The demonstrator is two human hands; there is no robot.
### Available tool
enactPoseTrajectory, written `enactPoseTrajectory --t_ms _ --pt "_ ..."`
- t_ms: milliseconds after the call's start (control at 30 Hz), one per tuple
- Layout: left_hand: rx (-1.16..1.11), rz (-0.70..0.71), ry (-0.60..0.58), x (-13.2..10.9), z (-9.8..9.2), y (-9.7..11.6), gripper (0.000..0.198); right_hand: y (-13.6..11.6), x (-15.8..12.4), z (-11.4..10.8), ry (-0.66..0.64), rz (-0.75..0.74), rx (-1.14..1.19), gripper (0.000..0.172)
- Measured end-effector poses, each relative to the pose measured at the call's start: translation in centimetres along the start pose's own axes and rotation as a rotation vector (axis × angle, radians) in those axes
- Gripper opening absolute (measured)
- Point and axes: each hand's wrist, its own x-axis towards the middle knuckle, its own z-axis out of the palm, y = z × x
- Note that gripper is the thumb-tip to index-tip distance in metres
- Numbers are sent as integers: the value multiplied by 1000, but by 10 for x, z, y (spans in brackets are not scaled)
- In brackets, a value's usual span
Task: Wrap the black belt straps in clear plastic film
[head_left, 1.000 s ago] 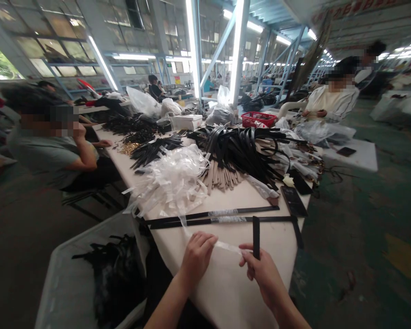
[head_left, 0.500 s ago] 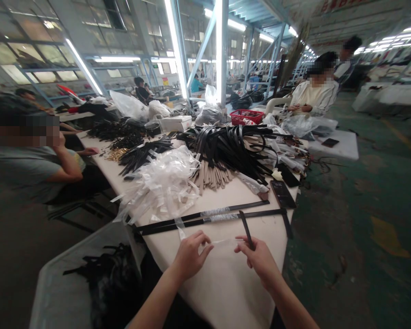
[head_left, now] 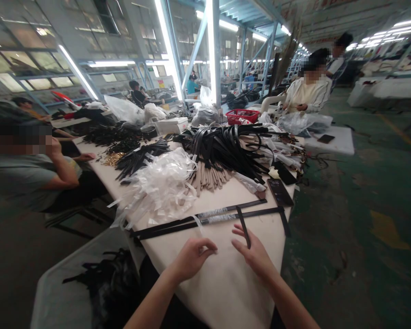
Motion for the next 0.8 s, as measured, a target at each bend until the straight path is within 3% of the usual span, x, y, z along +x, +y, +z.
enactPoseTrajectory --t_ms 100,233,300,533,667,800 --pt "-20 -11 -53 1 0 7 16 -18 -3 2 -71 -172 -151 55" --pt "-16 -32 -98 1 1 16 15 -29 -5 12 -359 -111 -204 30" --pt "-9 -38 -117 1 1 21 14 -29 -3 16 -412 -56 -209 21" --pt "62 -31 -187 -7 5 25 16 -23 0 10 -447 78 -217 19" --pt "205 -53 -120 -10 0 19 20 -25 0 3 -412 2 -332 12" --pt "263 -64 -73 -14 -19 16 6 -25 -2 -7 -295 -73 -425 9"
